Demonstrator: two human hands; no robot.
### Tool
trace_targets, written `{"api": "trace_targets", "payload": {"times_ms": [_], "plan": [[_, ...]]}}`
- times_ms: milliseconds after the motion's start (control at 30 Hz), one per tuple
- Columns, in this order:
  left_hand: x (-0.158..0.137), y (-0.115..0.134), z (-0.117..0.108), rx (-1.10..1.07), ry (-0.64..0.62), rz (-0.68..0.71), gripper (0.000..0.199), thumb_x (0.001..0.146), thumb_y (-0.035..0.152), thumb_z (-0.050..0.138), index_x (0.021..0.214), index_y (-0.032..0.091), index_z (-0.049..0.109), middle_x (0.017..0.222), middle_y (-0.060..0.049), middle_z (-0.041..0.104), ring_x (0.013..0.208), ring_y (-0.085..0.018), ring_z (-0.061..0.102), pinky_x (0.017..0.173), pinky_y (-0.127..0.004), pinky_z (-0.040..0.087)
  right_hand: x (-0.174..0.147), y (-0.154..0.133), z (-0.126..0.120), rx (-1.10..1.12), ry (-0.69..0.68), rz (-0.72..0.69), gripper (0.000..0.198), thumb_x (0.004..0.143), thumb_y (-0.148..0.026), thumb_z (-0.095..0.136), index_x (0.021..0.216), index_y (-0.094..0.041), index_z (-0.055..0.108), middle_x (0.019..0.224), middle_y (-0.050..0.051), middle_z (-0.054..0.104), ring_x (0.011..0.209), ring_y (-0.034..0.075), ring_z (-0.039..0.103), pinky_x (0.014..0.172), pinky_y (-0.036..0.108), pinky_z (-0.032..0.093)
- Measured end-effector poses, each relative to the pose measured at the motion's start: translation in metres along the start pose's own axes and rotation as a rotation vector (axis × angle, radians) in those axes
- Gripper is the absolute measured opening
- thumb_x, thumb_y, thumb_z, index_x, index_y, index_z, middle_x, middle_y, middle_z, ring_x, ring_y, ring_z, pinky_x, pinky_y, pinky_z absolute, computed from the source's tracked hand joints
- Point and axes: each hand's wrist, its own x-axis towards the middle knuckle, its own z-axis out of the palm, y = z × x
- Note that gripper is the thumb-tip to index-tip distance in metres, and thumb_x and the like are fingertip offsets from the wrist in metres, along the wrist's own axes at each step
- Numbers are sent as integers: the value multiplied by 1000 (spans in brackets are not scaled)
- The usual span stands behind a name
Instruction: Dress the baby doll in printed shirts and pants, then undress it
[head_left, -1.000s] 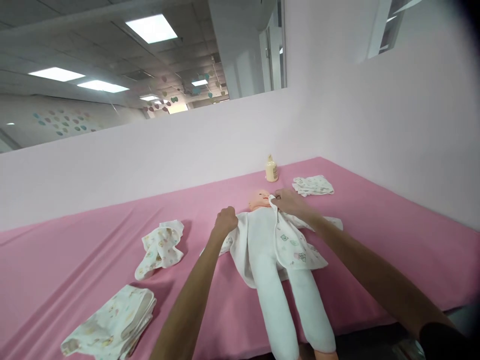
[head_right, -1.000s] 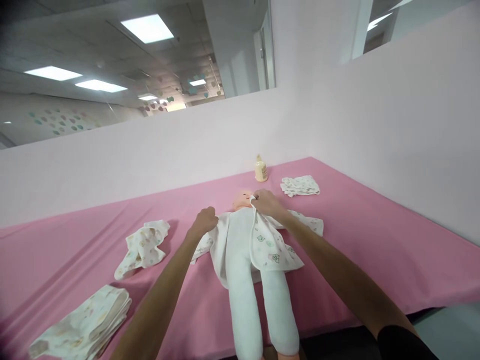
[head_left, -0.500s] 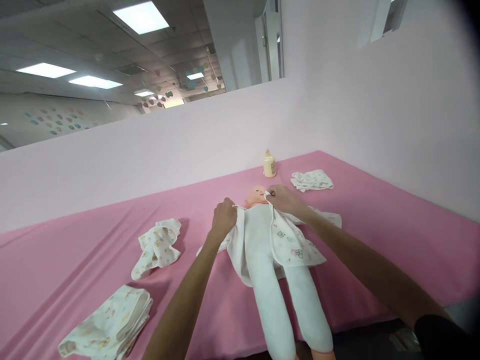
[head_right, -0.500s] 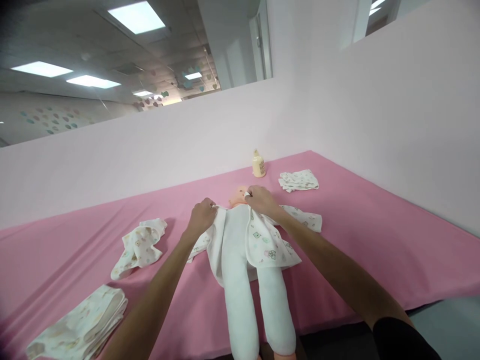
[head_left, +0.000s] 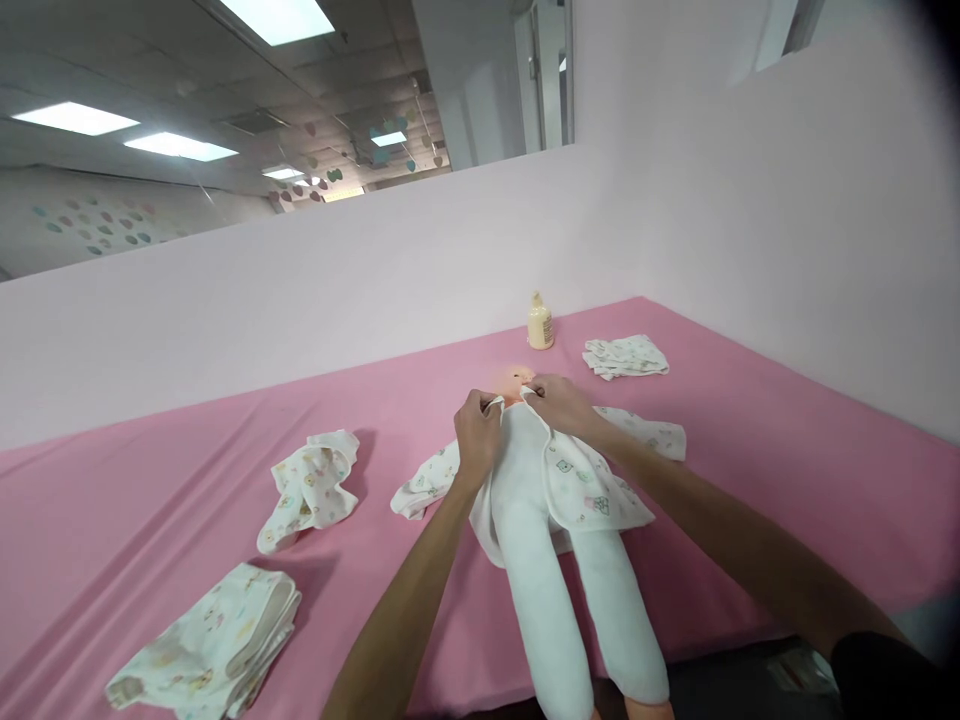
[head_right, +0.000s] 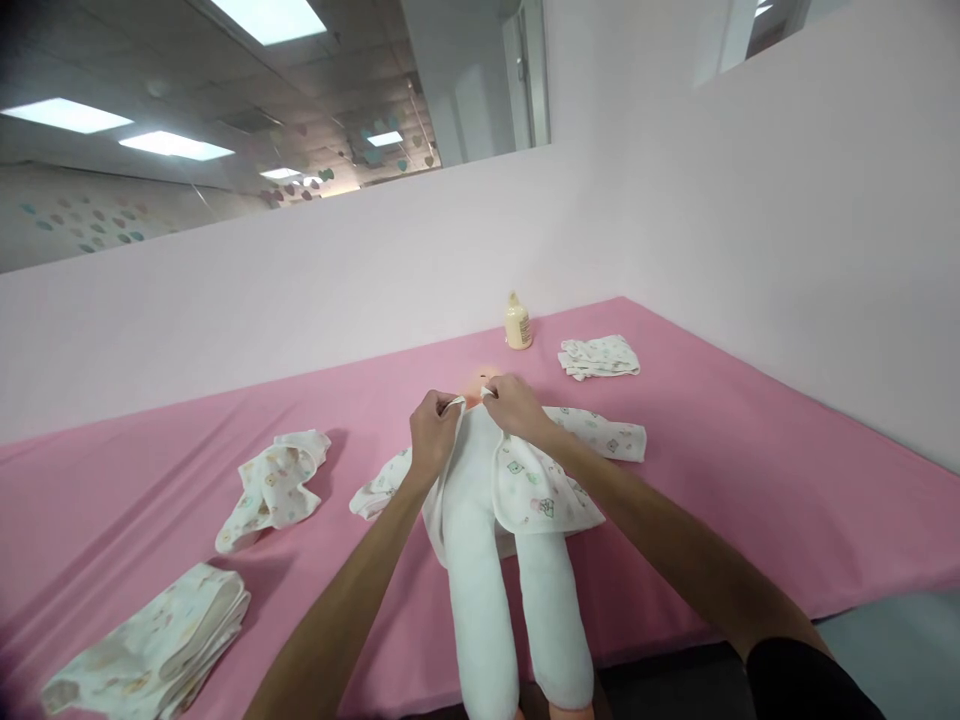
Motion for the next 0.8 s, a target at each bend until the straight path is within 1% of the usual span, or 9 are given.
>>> {"api": "trace_targets", "payload": {"times_ms": [133,200,267,367,433,500,633,800], "plan": [[-4,1,11,-48,-6,54,10,85,17,55,82,19,64,87,-1,70,82,-17,61,76,-28,42,-1,1,9,97,58,-45,33,83,-16,48,57,-21,29,56,-4,38,59,13,38,57,29,25],[-3,1,15,-20,5,88,12,85,14,53,81,19,63,87,-2,70,82,-17,61,76,-28,42,-2,0,12,142,81,-41,32,84,-19,49,56,-21,34,56,-4,39,59,14,39,58,29,25],[-2,1,18,22,17,118,13,85,11,53,80,18,62,87,-3,69,82,-17,60,76,-28,41,-4,-1,15,190,91,-15,30,85,-23,49,56,-21,42,56,-4,42,59,14,40,58,29,27],[-2,1,20,61,32,147,11,86,10,54,80,19,59,86,-3,68,82,-18,60,75,-29,41,-7,-3,19,278,97,51,26,85,-28,53,61,-19,59,58,-3,51,60,14,44,58,28,31],[-2,1,20,70,44,153,11,86,10,55,79,19,56,85,-3,67,81,-17,59,74,-28,40,-9,-3,21,339,115,85,22,84,-30,57,68,-18,67,63,-1,60,63,15,50,60,28,35],[-2,0,20,76,51,147,13,86,10,56,78,20,53,84,-2,66,79,-17,58,73,-28,39,-10,-2,22,413,133,114,19,82,-32,61,75,-18,73,70,0,68,68,16,57,64,28,39],[-1,-1,21,77,64,136,14,87,10,56,78,20,51,82,-2,65,78,-17,57,72,-28,39,-12,-1,23,567,148,183,20,78,-35,66,82,-19,77,77,3,74,73,19,63,66,28,45],[-2,-4,23,88,72,188,15,87,9,54,79,21,51,84,-2,66,79,-17,57,72,-29,39,-13,-2,26,700,130,216,21,74,-36,70,82,-18,77,81,4,75,77,20,67,67,29,50]]}}
